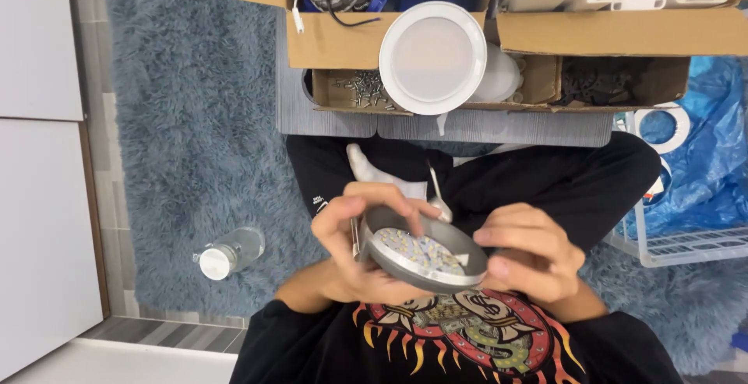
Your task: The person sits on the floor and assembles recessed LED light fixtures. They repeatedly pick up a white circular frame and a light module, fit them together, and place the completed unit into a plastic crate. The process is repeated for several units.
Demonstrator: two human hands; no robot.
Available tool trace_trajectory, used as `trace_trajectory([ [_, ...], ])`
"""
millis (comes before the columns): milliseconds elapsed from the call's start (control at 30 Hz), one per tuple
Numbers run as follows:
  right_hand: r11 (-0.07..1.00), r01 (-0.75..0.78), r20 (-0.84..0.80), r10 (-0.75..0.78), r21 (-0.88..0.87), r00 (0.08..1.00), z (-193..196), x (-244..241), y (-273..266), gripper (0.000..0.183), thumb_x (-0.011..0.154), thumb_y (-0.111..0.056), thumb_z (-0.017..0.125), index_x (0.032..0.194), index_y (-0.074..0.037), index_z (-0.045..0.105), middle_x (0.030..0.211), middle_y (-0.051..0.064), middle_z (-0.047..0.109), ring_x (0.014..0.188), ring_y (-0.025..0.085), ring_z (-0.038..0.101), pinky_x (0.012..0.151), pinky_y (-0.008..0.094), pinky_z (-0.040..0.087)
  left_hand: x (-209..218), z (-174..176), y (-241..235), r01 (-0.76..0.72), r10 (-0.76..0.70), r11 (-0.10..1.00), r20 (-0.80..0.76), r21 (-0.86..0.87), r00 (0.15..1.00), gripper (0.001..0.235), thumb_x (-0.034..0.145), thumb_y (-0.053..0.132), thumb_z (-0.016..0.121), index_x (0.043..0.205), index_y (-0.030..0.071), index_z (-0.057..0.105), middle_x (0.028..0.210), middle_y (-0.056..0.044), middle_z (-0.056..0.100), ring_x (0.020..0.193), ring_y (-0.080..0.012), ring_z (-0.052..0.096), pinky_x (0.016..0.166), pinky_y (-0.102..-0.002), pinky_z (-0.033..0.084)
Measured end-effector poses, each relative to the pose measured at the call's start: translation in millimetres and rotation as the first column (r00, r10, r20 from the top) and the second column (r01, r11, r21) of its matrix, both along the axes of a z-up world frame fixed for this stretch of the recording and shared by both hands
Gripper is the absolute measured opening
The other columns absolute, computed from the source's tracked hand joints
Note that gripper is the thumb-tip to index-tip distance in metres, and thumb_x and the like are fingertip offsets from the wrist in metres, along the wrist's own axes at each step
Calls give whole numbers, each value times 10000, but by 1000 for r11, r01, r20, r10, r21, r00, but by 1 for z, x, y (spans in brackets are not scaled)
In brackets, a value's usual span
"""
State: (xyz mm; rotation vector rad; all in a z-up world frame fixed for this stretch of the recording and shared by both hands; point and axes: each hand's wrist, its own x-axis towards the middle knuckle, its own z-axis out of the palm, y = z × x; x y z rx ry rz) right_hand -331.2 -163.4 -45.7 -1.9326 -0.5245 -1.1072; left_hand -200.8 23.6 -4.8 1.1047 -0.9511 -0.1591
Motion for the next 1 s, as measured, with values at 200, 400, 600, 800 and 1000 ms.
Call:
trace_trajectory([
  [200,992,-25,-36,30,127,999,-69,15,-37,702,829,-249,1015,1374,-18,638,1146,203,648,857,332,689,748,465,597,35,-11,7,-179,160,974,136,136,978,605,913,217,893,1360,37,527,1186,-158,578,965,-273,698,829,-397,675],
  [400,967,68,-64,-54,244,996,-81,54,-46,478,901,-196,942,1241,75,742,906,287,681,662,348,614,615,491,533,74,-18,-2,-309,212,897,306,316,928,505,916,304,932,1310,55,738,1130,-116,639,971,-265,662,861,-430,617],
  [600,971,162,-189,-128,175,974,-73,81,-56,354,1084,-161,760,1322,101,751,918,241,679,695,297,609,646,446,534,118,-61,-18,-106,55,935,156,340,986,697,905,231,1003,1493,104,653,1006,-73,601,828,-171,630,682,-332,630],
  [800,964,260,-340,-227,55,913,-55,95,-62,341,1190,-164,645,1461,25,729,926,186,637,737,275,592,690,433,527,149,-71,-37,-86,4,924,216,373,976,613,939,243,993,1475,171,703,872,-33,557,638,-132,534,560,-288,509],
  [1000,950,308,-504,-295,-59,812,-55,95,-67,366,1257,-188,578,1579,-19,625,1020,111,536,880,215,499,839,363,498,159,-59,-45,-93,-55,792,221,603,974,526,1046,366,883,1514,245,674,970,35,404,818,-106,415,744,-239,444],
])
